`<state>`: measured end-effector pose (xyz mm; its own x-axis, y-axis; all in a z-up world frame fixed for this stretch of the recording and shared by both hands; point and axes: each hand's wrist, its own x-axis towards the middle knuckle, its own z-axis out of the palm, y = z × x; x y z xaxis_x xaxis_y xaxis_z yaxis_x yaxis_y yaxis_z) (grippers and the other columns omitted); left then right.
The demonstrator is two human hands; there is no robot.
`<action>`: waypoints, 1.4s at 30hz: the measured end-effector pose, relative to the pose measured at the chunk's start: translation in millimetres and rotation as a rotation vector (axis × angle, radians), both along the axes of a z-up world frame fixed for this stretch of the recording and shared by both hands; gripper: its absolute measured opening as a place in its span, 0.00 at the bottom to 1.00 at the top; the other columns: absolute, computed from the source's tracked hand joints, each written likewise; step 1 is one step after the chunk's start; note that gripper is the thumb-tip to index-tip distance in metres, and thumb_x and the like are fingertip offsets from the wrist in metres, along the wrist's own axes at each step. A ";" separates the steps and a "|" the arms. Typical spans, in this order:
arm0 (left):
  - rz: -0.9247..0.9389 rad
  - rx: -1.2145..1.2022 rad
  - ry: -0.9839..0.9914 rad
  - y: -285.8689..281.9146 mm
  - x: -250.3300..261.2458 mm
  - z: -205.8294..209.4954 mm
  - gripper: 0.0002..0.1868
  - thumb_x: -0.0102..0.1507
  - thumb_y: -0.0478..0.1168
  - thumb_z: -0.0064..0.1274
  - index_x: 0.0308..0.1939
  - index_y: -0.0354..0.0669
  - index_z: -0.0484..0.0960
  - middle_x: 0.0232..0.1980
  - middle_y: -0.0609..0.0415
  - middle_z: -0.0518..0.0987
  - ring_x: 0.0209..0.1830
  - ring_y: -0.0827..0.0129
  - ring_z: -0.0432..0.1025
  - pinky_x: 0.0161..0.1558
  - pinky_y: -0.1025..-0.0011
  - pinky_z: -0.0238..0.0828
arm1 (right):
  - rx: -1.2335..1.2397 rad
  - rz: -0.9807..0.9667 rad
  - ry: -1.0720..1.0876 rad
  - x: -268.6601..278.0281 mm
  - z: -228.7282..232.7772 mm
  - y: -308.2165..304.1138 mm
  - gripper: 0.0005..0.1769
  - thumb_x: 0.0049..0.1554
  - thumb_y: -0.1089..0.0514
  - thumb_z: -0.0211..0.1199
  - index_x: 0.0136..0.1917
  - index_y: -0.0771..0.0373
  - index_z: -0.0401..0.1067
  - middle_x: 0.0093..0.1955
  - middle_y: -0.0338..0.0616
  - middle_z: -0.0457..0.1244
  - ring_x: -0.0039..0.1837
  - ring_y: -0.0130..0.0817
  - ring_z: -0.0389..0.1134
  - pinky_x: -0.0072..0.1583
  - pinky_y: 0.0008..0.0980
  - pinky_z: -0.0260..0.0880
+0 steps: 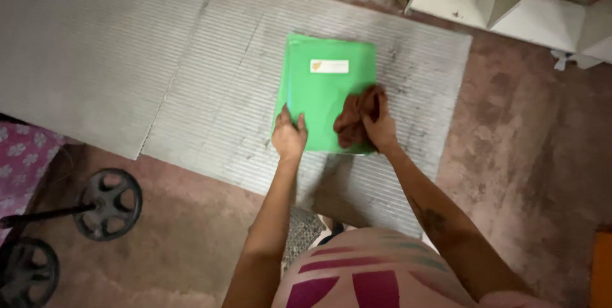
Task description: Wiping down the covers and interior pages of school folders with a cloth.
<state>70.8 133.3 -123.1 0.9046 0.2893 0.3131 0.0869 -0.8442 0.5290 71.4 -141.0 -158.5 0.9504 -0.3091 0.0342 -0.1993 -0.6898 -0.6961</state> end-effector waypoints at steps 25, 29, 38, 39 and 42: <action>-0.261 -0.153 0.552 -262.4 -12.7 -49.2 0.36 0.65 0.34 0.41 0.77 0.37 0.51 0.69 0.36 0.61 0.62 0.34 0.70 0.56 0.45 0.77 | -0.283 0.032 0.080 -62.3 -9.3 -256.1 0.43 0.59 0.48 0.66 0.81 0.65 0.57 0.76 0.62 0.58 0.74 0.58 0.62 0.75 0.50 0.60; -0.311 -0.218 0.384 -228.6 -14.6 -2.4 0.29 0.62 0.47 0.54 0.68 0.51 0.74 0.64 0.44 0.72 0.54 0.37 0.77 0.55 0.45 0.78 | -0.562 0.158 0.164 -49.4 27.9 -273.4 0.44 0.54 0.38 0.65 0.79 0.55 0.64 0.72 0.50 0.65 0.68 0.49 0.68 0.71 0.47 0.67; 0.288 0.092 0.359 3.1 42.2 -11.5 0.40 0.68 0.68 0.45 0.74 0.46 0.66 0.70 0.43 0.71 0.73 0.44 0.64 0.70 0.35 0.54 | -0.419 0.175 0.246 10.4 168.4 -181.3 0.46 0.60 0.18 0.50 0.83 0.40 0.57 0.66 0.62 0.67 0.60 0.71 0.70 0.58 0.62 0.70; 0.290 0.089 0.355 2.6 37.3 -13.3 0.40 0.68 0.68 0.45 0.74 0.46 0.66 0.70 0.43 0.71 0.73 0.44 0.64 0.70 0.35 0.54 | -0.422 0.176 0.242 9.0 172.1 -151.4 0.46 0.60 0.18 0.50 0.83 0.40 0.57 0.66 0.62 0.67 0.60 0.71 0.70 0.58 0.62 0.70; 0.238 0.027 0.279 -0.8 14.4 -10.4 0.36 0.69 0.66 0.47 0.70 0.43 0.73 0.63 0.39 0.79 0.64 0.44 0.73 0.61 0.43 0.69 | 0.106 0.507 -0.384 4.4 165.1 -58.3 0.34 0.64 0.55 0.66 0.78 0.70 0.61 0.73 0.72 0.58 0.75 0.65 0.57 0.74 0.57 0.56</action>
<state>85.1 132.4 -133.5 0.8647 0.4968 0.0747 0.4200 -0.7965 0.4350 75.8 -199.3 6.5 0.9056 0.1550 0.3948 0.4102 -0.5563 -0.7226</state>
